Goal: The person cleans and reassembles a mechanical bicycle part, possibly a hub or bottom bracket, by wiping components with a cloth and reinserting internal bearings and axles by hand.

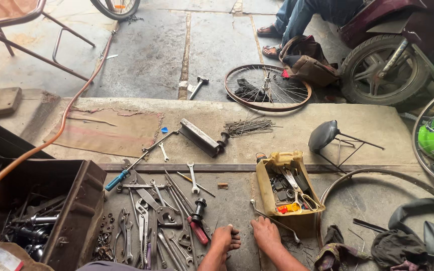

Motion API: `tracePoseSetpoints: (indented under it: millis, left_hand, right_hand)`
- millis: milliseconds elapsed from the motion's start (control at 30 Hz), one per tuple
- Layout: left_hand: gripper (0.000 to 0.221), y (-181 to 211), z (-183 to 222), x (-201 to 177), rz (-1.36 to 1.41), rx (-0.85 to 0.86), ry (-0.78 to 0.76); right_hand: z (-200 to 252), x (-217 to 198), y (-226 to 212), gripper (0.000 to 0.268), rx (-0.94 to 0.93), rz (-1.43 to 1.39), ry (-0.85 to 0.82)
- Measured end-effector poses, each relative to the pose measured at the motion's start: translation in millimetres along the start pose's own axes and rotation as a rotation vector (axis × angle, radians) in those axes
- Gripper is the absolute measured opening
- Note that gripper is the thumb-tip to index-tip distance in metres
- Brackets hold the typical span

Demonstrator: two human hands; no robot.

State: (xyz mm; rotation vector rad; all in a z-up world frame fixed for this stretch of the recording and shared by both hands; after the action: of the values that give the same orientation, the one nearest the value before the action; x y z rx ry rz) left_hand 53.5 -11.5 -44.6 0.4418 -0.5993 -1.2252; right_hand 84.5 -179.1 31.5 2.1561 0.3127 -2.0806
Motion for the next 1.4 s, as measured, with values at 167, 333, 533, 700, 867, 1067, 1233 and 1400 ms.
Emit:
tracePoseSetpoints:
  millis: [167, 333, 533, 700, 867, 1067, 1233, 1400]
  left_hand:
    - [0.050, 10.1, -1.2, 9.6, 0.058, -0.025, -0.008]
    - [0.056, 29.0, -5.1, 10.5, 0.016, 0.090, -0.076]
    - [0.057, 55.3, -12.7, 21.7, -0.033, 0.136, -0.022]
    - [0.057, 48.1, -8.6, 16.5, -0.051, 0.125, 0.003]
    - [0.058, 34.1, -5.3, 8.6, -0.056, 0.112, 0.007]
    - [0.059, 43.6, -11.7, 16.2, -0.026, 0.093, -0.017]
    - [0.059, 25.0, -0.5, 15.3, 0.136, -0.066, -0.102]
    - [0.053, 19.0, 14.2, 13.6, 0.120, -0.092, -0.093]
  right_hand:
    - [2.9, -11.8, 0.6, 0.044, 0.055, -0.134, 0.017]
    - [0.8, -49.5, -35.2, 0.065, -0.158, -0.275, 0.517]
    - [-17.2, -23.8, -59.4, 0.014, -0.071, -0.225, 0.066]
    - [-13.6, -29.4, -65.0, 0.014, -0.076, -0.284, 0.077]
    - [-4.3, -32.8, -66.0, 0.016, -0.093, -0.319, 0.089]
    - [-4.5, -43.6, -45.4, 0.017, -0.107, -0.317, 0.085]
    - [23.5, -83.4, 24.9, 0.039, -0.192, -0.172, 0.407]
    - [51.9, -72.5, 149.9, 0.031, 0.325, 0.063, -0.265]
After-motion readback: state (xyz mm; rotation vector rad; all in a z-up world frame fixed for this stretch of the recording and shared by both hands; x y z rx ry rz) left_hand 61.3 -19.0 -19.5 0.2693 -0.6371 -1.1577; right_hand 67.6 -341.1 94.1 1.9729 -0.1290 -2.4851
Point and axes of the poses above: each hand's wrist, its own z-axis away from the middle knuckle, its own x-axis out of the palm, y = z × x, the point moved 7 cm from there along -z, towards the middle knuckle, and after that the axes turned 7 degrees about y, right-handed, at the moved point
